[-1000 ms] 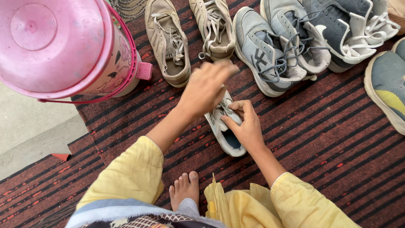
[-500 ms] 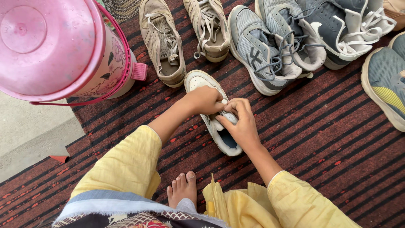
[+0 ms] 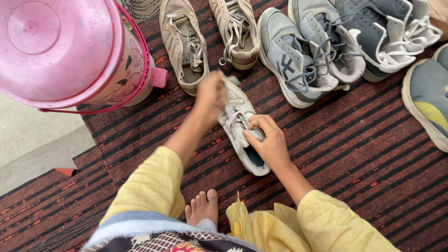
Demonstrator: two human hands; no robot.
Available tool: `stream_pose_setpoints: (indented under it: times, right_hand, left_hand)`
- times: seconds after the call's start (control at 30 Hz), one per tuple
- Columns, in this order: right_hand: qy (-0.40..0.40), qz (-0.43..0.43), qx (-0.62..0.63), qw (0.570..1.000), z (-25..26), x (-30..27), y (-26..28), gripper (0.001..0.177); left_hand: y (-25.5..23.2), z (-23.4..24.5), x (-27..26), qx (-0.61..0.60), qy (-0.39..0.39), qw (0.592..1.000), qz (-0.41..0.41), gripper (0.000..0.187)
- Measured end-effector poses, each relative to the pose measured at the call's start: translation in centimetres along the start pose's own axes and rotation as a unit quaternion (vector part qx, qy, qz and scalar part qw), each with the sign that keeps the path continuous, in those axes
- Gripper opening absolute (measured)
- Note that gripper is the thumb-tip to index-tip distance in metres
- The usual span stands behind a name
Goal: The person sits on a mat and unties the laces of several pairs of sneakers. They handle each shoe individually, pulling the laces out of the eyelets and removing them completely before moving to the next pair.
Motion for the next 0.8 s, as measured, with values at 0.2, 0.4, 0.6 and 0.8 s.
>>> stream_pose_setpoints:
  times: [0.2,0.4,0.6,0.8]
  right_hand:
    - [-0.013,-0.003,0.062,0.998,-0.2,0.1,-0.1,0.023]
    - [-0.013,-0.008,0.075,0.997,-0.2,0.0,-0.4,0.022]
    - [0.014,0.006,0.049,0.999,0.2,1.4,0.0,0.030]
    - [0.028,0.016,-0.013,0.999,-1.6,3.7,0.6,0.022]
  left_hand:
    - [1.2,-0.9,-0.5,0.230,0.098,0.968,-0.006,0.034]
    - [-1.2,0.7,-3.0,0.195,0.030,0.977,-0.086,0.032]
    - [-5.2,-1.1,-8.7,0.353,0.119,0.879,-0.298,0.028]
    - [-6.0,-4.7,-11.3,0.340,0.188,0.795,-0.465,0.032]
Point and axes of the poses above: each hand's wrist, its own x-axis towards the middle knuckle, its own z-axis out of the back of the hand, y = z × x, the point moved 2 cm from there along x, towards the middle knuckle, and after that the axes turned 2 degrees about -x, right-handed, at the moved point
